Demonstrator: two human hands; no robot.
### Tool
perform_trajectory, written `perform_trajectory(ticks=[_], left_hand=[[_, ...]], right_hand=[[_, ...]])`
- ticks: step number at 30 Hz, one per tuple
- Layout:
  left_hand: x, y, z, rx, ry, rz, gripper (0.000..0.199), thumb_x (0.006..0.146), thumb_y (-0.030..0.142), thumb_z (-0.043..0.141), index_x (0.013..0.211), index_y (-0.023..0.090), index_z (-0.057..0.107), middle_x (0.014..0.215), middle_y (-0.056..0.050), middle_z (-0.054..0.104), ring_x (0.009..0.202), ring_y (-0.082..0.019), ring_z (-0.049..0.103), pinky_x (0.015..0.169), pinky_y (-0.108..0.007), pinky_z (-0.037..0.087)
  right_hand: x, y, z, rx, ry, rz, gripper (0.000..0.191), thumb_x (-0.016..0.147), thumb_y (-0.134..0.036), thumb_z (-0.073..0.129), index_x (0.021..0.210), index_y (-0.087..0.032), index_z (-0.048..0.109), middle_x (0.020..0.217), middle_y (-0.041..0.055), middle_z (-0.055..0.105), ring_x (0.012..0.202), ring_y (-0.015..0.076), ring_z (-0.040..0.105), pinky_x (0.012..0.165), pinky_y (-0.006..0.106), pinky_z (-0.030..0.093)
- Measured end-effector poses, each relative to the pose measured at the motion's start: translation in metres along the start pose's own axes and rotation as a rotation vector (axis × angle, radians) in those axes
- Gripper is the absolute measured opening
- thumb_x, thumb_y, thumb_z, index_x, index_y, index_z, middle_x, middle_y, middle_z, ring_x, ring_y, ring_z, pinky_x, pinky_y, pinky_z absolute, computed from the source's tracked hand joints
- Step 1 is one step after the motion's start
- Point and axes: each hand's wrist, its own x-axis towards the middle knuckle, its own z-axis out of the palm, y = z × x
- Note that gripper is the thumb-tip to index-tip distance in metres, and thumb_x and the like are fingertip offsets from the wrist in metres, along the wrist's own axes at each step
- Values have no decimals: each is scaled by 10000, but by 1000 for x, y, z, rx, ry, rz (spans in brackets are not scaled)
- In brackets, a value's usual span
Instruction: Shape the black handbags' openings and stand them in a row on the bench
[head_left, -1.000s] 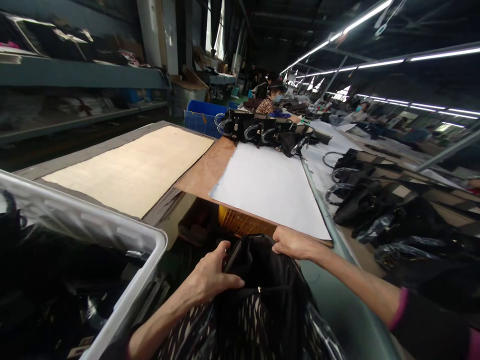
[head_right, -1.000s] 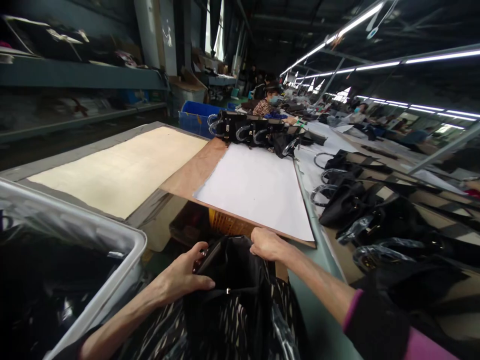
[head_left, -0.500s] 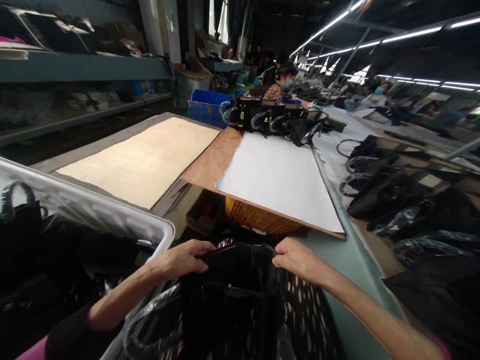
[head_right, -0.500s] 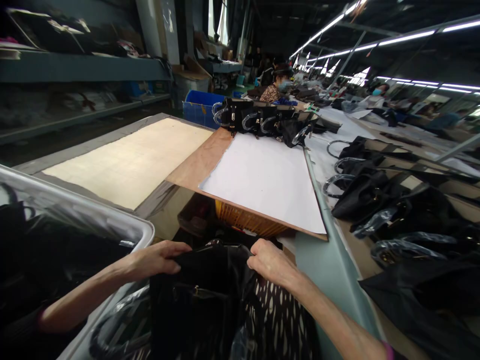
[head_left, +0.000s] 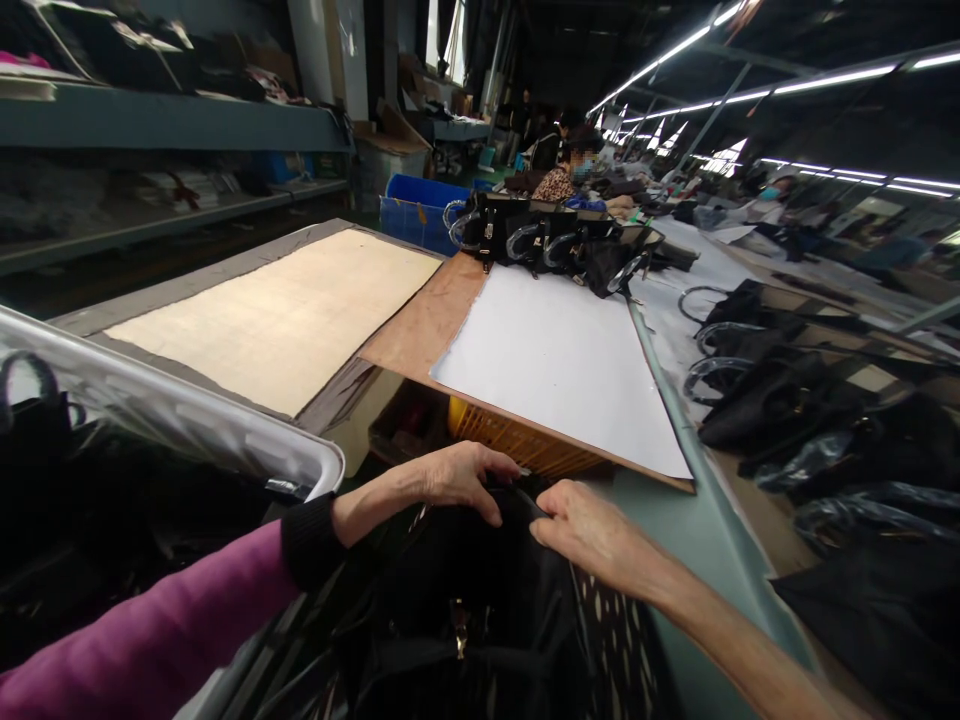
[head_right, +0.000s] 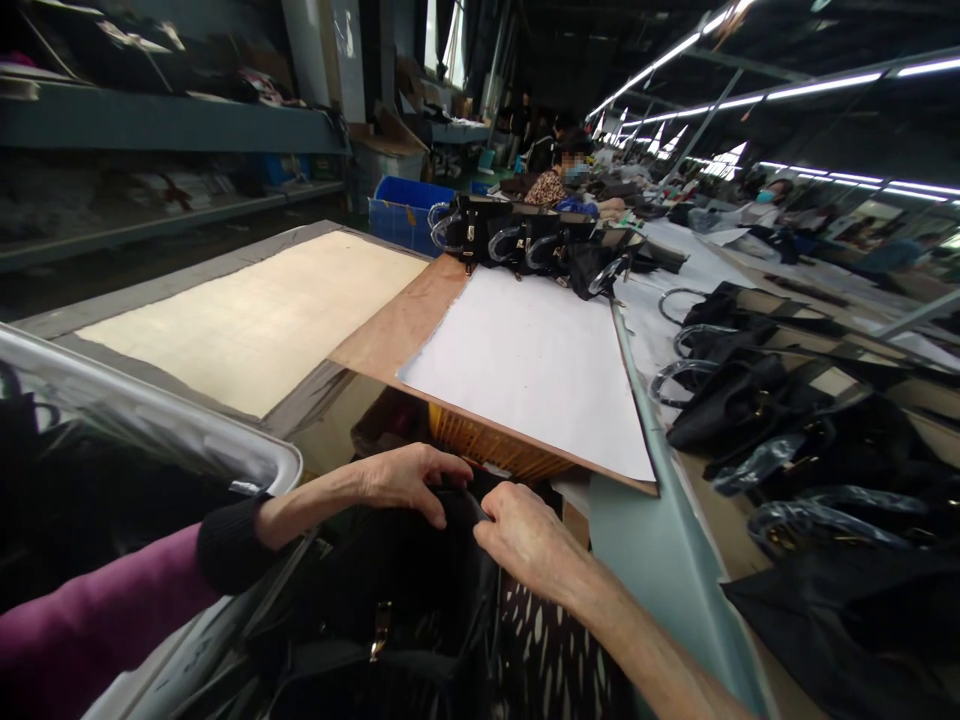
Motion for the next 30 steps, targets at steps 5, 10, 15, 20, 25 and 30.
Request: perform_trajectory(ticks=[5,10,15,20,25,30], left_hand=[[4,-11,-1,-232,-157,1,321,629,171,608,945,175,667,735,32,639,681,-135,549,650,-209,417],[-3,-10,-1,-130,-68,106,285,680,177,553,934,162,682,747,33,635,650,-121,525,626,-193,396],[-9,-4,-2,31,11,129,245,719,202,520,890,147,686,687,23,627,593,-117,508,573,-178,388],[-9,7,1,204,107,167,287,706,136,515,947,186,663,782,24,644,713,-132,544,660,-170,396],[-5,7,1,262,105,105,213,728,179,535,875,162,687,679,23,626,641,-113,531,598,-156,378],[-3,-4,3,187,140,77,190,722,190,544,837,147,688,665,27,616,637,-101,521,591,-154,366]], right_hand=[[-2,-5,-5,19,-26,-16,231,671,-227,420,507,-182,264,486,-51,253,459,71,266,427,234,161],[2,-7,-5,13,-51,-2,246,683,-235,431,506,-180,269,475,-54,265,449,66,272,435,235,164],[4,-8,-4,-6,-11,-34,281,701,-261,448,493,-175,281,473,-55,267,463,66,276,449,241,161],[6,-4,-1,-27,5,-51,318,711,-276,473,475,-170,288,459,-53,284,468,67,275,449,243,163],[8,-5,3,-49,30,-64,333,729,-305,484,468,-163,333,449,-53,318,460,65,290,454,243,161],[8,-11,3,-77,31,-48,340,751,-351,483,485,-165,383,485,-35,411,492,78,351,473,236,190]])
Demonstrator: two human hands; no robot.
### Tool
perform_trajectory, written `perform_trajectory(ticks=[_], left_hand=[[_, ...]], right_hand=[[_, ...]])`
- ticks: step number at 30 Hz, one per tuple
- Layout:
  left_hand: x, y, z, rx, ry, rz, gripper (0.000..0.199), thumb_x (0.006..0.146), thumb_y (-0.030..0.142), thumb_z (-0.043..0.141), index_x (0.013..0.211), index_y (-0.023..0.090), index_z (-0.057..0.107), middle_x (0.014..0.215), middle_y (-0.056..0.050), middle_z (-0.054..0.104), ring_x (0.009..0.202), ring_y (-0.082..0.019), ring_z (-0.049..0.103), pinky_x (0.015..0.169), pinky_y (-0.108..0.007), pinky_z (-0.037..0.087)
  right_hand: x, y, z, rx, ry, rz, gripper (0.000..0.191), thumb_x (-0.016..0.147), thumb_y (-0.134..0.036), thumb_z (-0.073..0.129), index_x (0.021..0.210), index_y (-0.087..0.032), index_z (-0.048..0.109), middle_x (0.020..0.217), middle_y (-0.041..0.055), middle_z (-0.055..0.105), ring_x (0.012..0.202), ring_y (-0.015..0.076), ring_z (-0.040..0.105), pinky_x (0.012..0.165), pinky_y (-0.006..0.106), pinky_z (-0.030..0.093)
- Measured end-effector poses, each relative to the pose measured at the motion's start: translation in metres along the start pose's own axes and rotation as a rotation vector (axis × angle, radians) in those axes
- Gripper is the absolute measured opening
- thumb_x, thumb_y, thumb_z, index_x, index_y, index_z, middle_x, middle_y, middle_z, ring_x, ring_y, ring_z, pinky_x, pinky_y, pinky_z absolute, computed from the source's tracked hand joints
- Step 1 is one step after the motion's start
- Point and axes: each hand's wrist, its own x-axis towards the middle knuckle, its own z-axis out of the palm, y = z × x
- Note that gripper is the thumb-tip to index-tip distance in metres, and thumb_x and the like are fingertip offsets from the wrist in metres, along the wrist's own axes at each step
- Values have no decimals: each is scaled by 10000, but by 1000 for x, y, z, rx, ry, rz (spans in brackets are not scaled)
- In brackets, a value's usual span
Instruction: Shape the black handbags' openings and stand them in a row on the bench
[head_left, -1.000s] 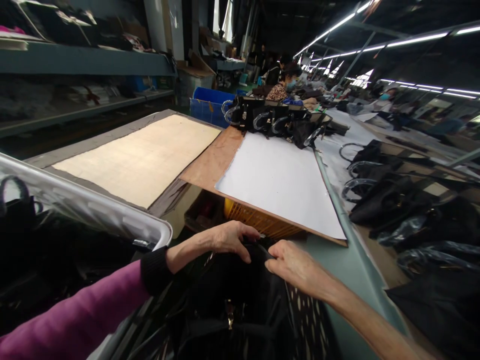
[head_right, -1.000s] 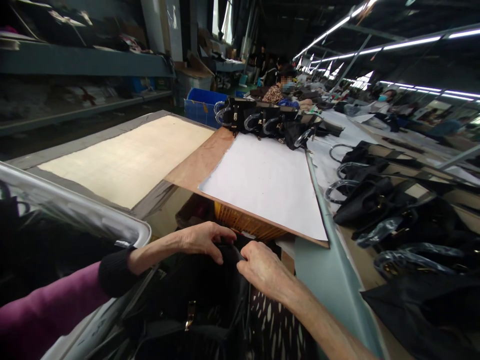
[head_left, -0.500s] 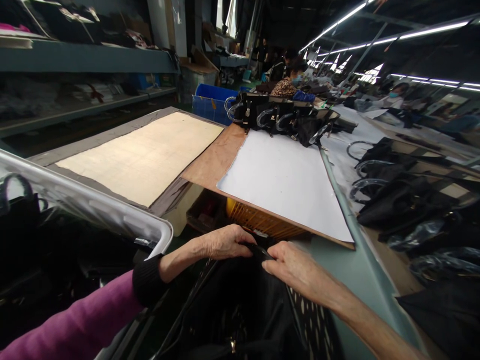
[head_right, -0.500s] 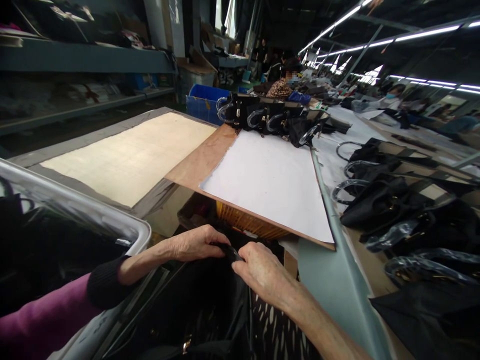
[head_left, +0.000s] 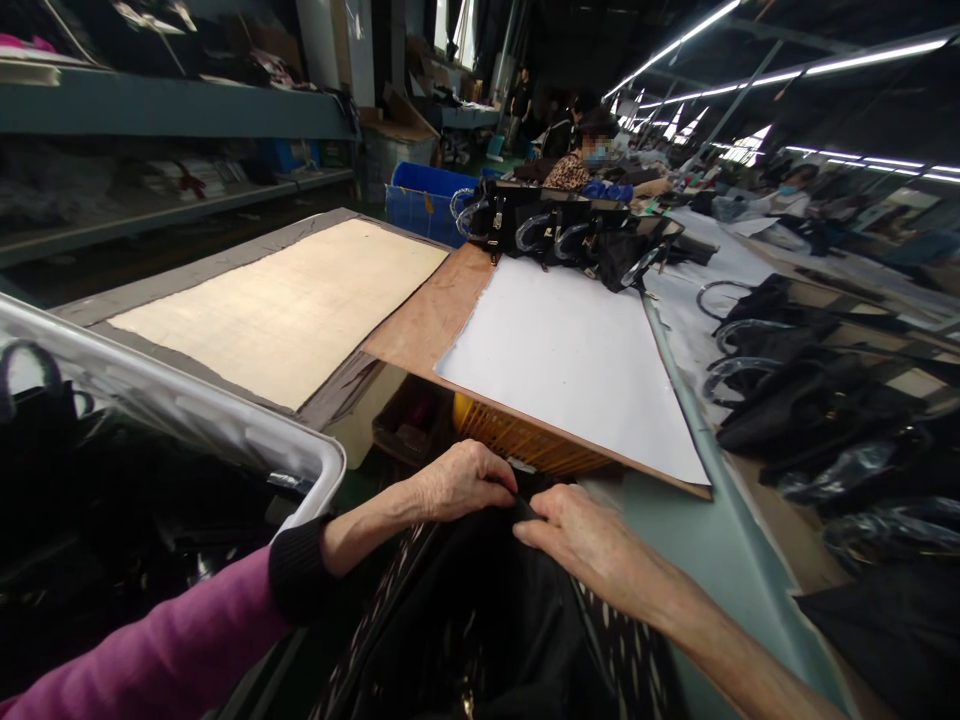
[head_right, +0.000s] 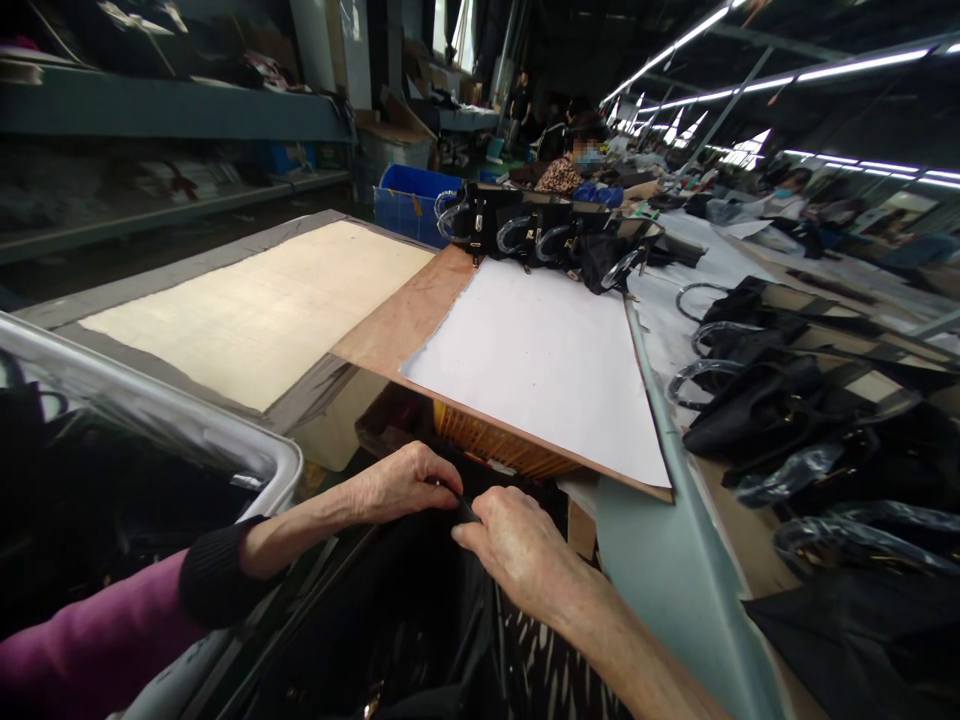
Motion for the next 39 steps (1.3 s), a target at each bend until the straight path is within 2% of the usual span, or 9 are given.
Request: perform_trajectory(ticks=[6,9,12,15,20,23,26,32,39], left_hand=[[-3,-4,2,-113,22,-39,181,700,185,553,815,126,680,651,27,599,629,-103,506,579,-164,363],[-3,-5,5,-174,16,-47,195,708,186,536,827,126,678,671,24,613,645,-116,515,591,-174,372],[-3,-7,5,-268,6,-6,213,724,174,516,859,117,670,750,10,638,709,-135,541,645,-187,394],[-8,-7,-2,-336,-31,-1,222,739,197,525,889,102,658,800,-10,640,743,-146,550,683,-205,410],[-37,-1,-15,-468,-33,1,345,801,301,489,1097,139,559,1007,-46,610,922,-174,540,807,-251,404],[-59,4,-15,-389,44,-170,479,725,376,586,1153,174,510,1054,-47,592,953,-193,532,803,-258,409],[-72,9,-12,-200,76,-354,578,599,377,685,1123,189,533,951,-27,620,844,-198,562,695,-245,424],[-63,16,-8,128,210,-452,280,636,264,598,897,181,655,735,-12,628,685,-174,549,580,-230,354],[-59,-10,5,-49,253,-428,175,650,251,527,732,155,649,599,24,553,569,-114,471,495,-201,276]], right_hand=[[-5,-10,-4,-155,-9,21,292,738,-427,539,588,-176,525,662,49,592,678,180,537,551,260,273],[-2,-19,-6,-190,12,87,288,681,-451,607,772,-178,589,774,88,637,792,249,567,622,292,323],[10,-23,-4,27,22,30,504,629,-388,659,1075,-205,512,953,68,635,869,241,565,686,298,358],[27,-17,3,292,-30,-126,614,617,-250,643,1193,-247,432,1034,21,611,918,201,548,749,283,371],[42,-3,13,421,-74,-220,458,640,-194,564,1094,-255,544,1003,0,622,929,203,537,789,299,370],[41,-1,12,404,-106,-234,416,641,-219,562,1054,-252,593,968,0,634,942,218,529,785,294,369],[40,-4,8,377,-139,-231,357,656,-254,551,1003,-249,637,901,-4,646,899,214,535,749,275,369],[40,-14,2,303,-104,-224,216,697,-287,531,845,-244,682,719,-25,623,743,162,530,644,238,334],[41,-12,3,185,-35,-214,173,723,-318,541,804,-272,686,707,-22,618,755,154,521,641,236,318]])
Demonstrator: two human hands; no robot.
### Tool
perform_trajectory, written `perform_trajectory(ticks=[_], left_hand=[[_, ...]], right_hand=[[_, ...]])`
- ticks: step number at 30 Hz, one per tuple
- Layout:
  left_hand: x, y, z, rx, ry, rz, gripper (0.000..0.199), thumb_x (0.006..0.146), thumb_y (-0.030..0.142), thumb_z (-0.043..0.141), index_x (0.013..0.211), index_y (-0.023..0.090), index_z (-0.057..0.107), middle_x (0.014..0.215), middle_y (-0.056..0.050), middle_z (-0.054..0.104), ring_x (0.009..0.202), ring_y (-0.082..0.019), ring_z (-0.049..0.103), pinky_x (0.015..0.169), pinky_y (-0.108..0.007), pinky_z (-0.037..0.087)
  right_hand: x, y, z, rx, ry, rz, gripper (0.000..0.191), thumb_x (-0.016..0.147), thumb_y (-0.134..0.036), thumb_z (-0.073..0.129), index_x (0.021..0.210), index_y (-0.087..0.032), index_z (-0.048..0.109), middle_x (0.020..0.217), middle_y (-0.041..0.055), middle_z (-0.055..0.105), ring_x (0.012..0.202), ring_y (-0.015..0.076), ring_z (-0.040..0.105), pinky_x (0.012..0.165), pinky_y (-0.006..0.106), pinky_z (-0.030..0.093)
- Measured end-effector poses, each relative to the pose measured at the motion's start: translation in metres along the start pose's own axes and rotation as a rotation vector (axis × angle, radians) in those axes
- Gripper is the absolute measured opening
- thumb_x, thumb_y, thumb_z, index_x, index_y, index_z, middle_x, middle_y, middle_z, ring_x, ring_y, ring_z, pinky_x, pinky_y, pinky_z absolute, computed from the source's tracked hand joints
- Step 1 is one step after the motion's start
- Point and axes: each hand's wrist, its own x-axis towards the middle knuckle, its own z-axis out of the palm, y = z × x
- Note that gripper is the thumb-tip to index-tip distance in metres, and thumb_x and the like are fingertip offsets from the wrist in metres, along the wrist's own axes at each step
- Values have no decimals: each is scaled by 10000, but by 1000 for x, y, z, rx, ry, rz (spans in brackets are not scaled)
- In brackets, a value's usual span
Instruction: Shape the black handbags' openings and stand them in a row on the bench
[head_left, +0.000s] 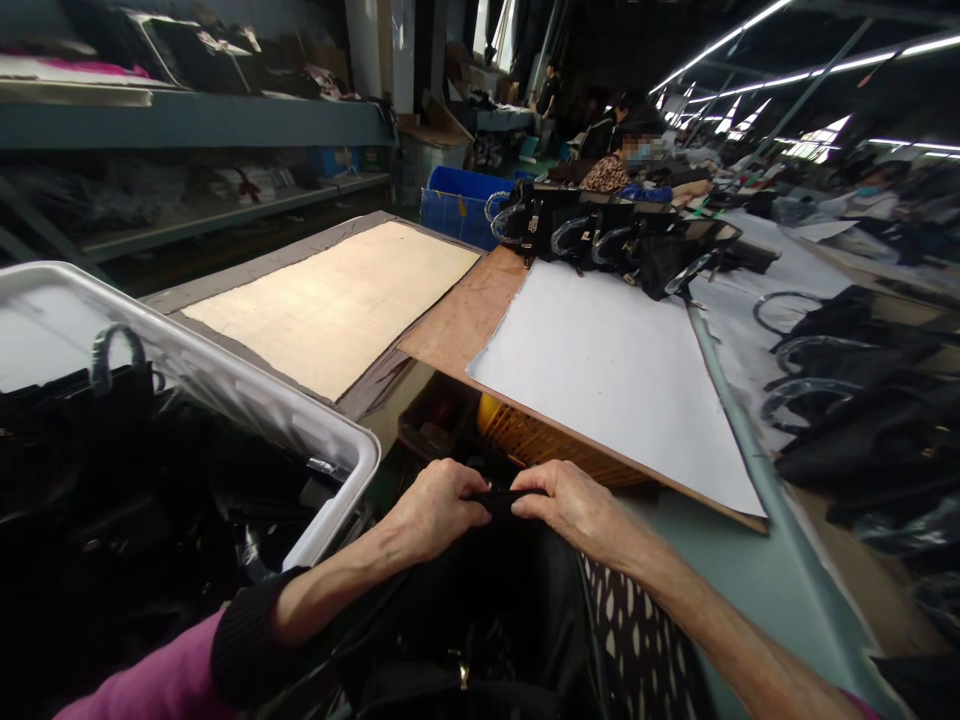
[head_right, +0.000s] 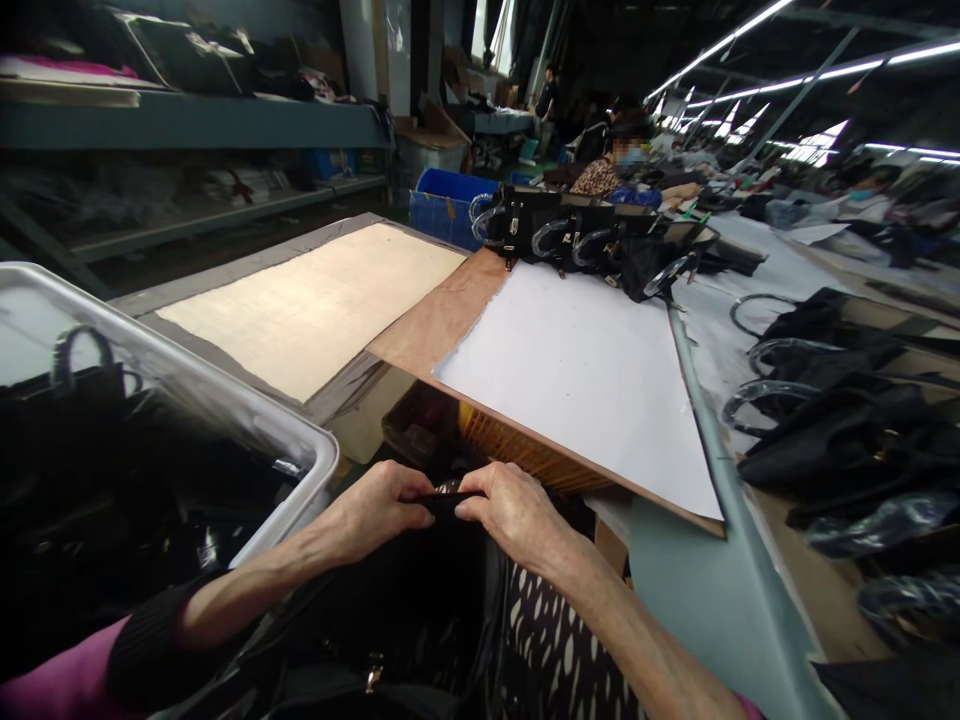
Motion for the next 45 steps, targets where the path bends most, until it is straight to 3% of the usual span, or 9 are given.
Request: perform_trajectory(ticks=[5,10,15,20,23,28,36,41,45], left_hand=[[4,-8,4,-124,-27,-7,175,635,259,544,708,139,649,560,38,499,533,-94,407,470,-201,246],[9,-8,6,-174,-69,9,194,636,269,553,719,131,661,552,47,458,520,-83,353,467,-203,239],[11,-6,0,-220,-135,2,208,614,287,609,751,133,642,590,50,488,546,-88,383,502,-204,286],[-11,0,-26,-255,-202,-32,521,475,272,745,959,179,578,790,26,599,707,-143,510,584,-207,367],[-24,-8,-31,-337,-222,-76,406,554,240,683,940,174,576,803,21,612,702,-147,536,574,-207,383],[-29,-19,-21,-392,-112,-119,348,594,225,634,937,178,616,737,35,608,677,-138,543,577,-200,398],[-25,-34,-9,-678,-154,-131,362,565,258,685,908,148,650,679,23,603,577,-97,510,555,-188,395],[-27,-44,-12,-683,-151,-99,399,532,282,721,902,148,658,698,20,609,628,-114,523,589,-194,396],[-34,-45,-18,-586,-99,-134,376,632,373,653,945,166,653,728,13,626,664,-127,538,617,-202,400]], right_hand=[[-1,-1,2,-170,22,16,207,753,-328,521,873,-275,681,808,17,648,812,188,534,691,271,336],[1,-9,1,-173,-56,-125,275,727,-321,553,980,-278,654,830,18,653,815,184,541,693,260,341],[11,-8,3,-118,-89,-172,194,757,-325,507,792,-248,682,648,-17,599,677,141,511,617,231,312],[12,3,-10,-113,-56,-106,198,748,-295,488,636,-201,621,585,-22,534,622,128,475,586,229,298],[7,13,-18,-87,-32,-80,203,740,-283,477,600,-187,587,566,-29,498,602,121,455,561,222,295],[-3,27,-16,33,-59,-38,174,725,-269,475,680,-189,623,649,-17,570,663,143,500,612,230,350],[-13,39,-7,203,-147,-10,224,727,-255,468,827,-192,658,783,-8,640,750,171,544,691,250,390],[-9,45,-4,239,-186,-11,220,740,-252,461,822,-178,651,728,-10,616,700,157,524,652,236,390],[-8,49,-2,237,-179,-16,219,746,-260,459,820,-178,649,740,-5,622,714,165,532,664,243,396]])
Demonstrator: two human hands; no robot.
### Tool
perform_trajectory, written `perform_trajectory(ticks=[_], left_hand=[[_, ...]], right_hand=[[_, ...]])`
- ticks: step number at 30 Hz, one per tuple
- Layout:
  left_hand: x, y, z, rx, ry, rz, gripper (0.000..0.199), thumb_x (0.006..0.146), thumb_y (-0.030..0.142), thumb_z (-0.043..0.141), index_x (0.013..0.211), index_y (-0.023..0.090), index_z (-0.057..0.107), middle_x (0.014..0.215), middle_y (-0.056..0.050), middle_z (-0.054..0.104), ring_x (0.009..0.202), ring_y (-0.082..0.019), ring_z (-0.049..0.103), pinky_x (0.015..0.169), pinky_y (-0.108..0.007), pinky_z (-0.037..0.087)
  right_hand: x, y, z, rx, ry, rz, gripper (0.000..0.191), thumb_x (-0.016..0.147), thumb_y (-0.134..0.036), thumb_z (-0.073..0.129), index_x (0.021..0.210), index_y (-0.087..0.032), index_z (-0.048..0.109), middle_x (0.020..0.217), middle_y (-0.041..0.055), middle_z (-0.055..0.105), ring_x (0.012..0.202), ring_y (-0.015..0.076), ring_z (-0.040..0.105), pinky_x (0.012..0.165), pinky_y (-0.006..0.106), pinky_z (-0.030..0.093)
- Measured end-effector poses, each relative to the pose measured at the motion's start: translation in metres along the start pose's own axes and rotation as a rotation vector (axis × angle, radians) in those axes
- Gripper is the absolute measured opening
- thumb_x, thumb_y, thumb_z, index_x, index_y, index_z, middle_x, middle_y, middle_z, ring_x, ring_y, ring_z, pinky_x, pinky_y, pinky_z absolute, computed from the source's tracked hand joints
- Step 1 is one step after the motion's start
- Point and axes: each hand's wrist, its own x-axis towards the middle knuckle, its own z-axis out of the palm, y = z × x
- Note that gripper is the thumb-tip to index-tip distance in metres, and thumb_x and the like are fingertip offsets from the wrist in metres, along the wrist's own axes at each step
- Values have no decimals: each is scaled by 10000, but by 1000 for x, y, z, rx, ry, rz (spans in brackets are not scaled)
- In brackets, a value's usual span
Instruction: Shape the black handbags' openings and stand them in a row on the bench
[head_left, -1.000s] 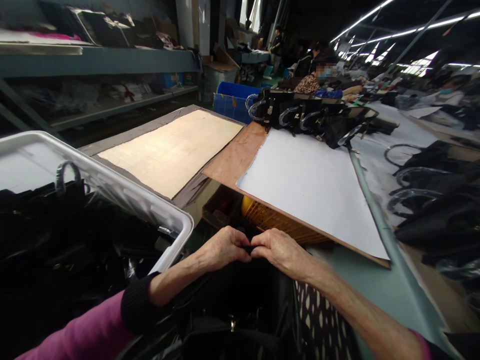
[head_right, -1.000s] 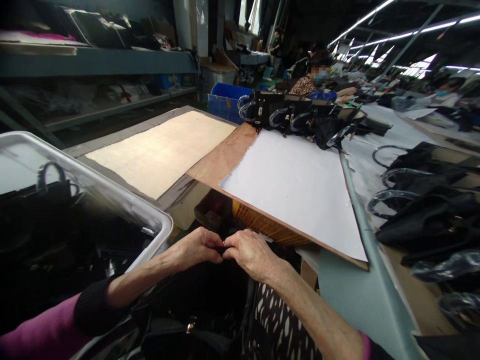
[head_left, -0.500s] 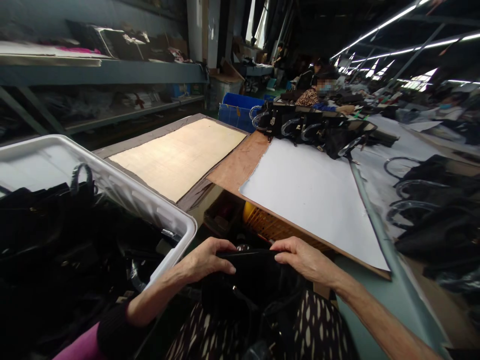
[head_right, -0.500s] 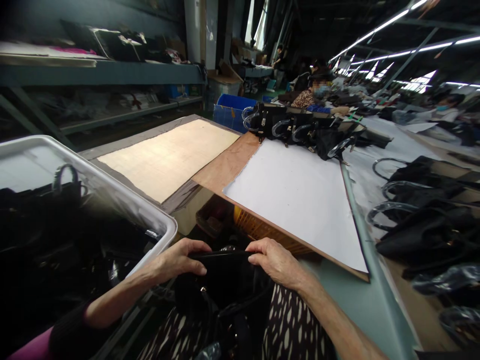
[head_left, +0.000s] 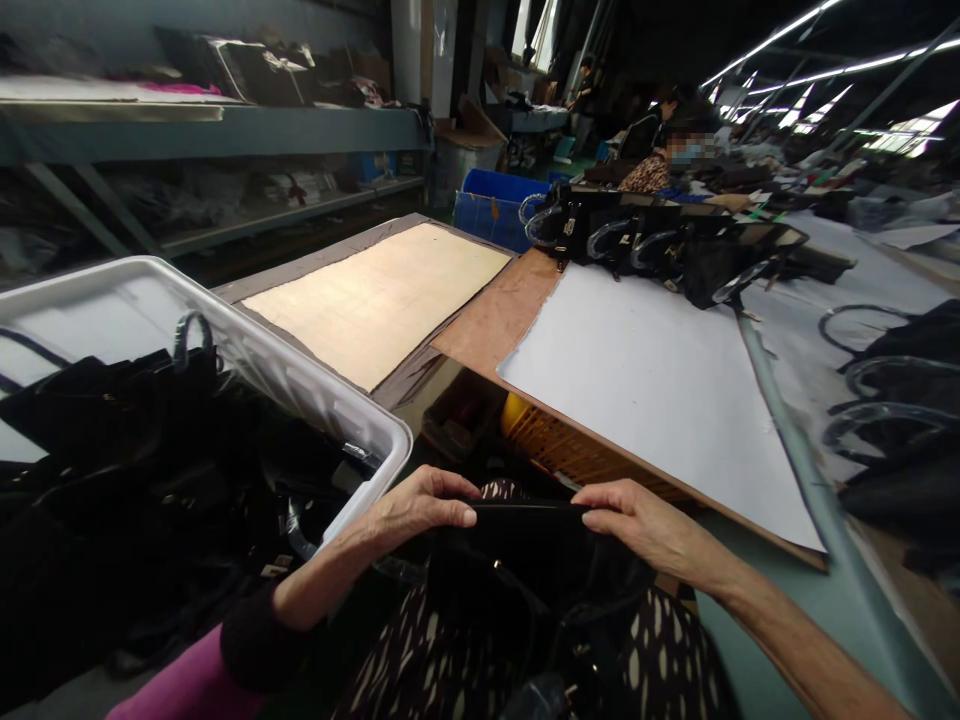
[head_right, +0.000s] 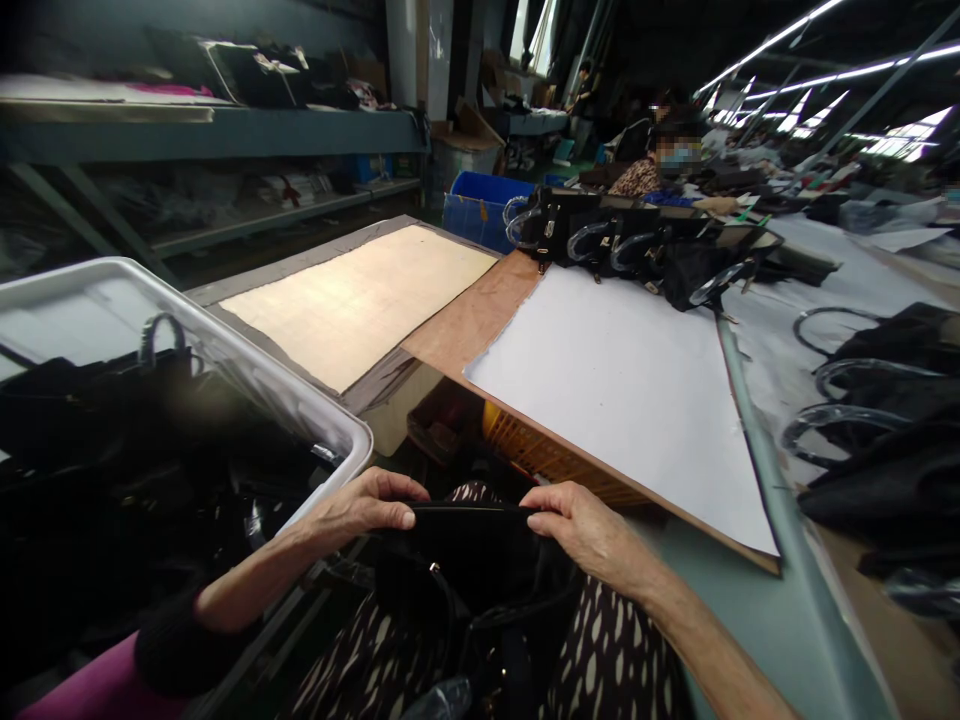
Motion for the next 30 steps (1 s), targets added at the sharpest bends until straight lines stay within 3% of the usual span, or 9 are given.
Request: perform_trajectory(ticks=[4,16,24,30], left_hand=[[-5,4,0,112,82,-13,374,675,413,607,957,172,657,758,5,641,710,-139,550,649,-207,406],[0,7,1,89,14,-10,282,712,358,563,874,151,665,633,7,577,575,-107,483,565,-198,374],[1,26,20,592,152,237,245,788,294,459,859,168,656,720,14,609,642,-120,506,613,-191,362],[16,34,33,813,162,293,209,774,289,495,815,188,673,677,0,620,639,-132,528,591,-190,353]], right_hand=[[-1,-1,1,-9,11,11,223,743,-276,463,824,-184,649,740,-6,633,709,173,547,654,250,403],[-8,-9,0,-6,29,2,220,744,-250,453,809,-190,655,779,-7,643,744,178,550,687,255,395],[-13,-19,2,-29,78,-18,209,727,-227,453,770,-199,655,756,-14,641,746,170,553,685,241,382],[-13,-24,3,-61,102,-40,197,710,-211,454,736,-199,649,722,-13,618,724,156,537,647,224,356]])
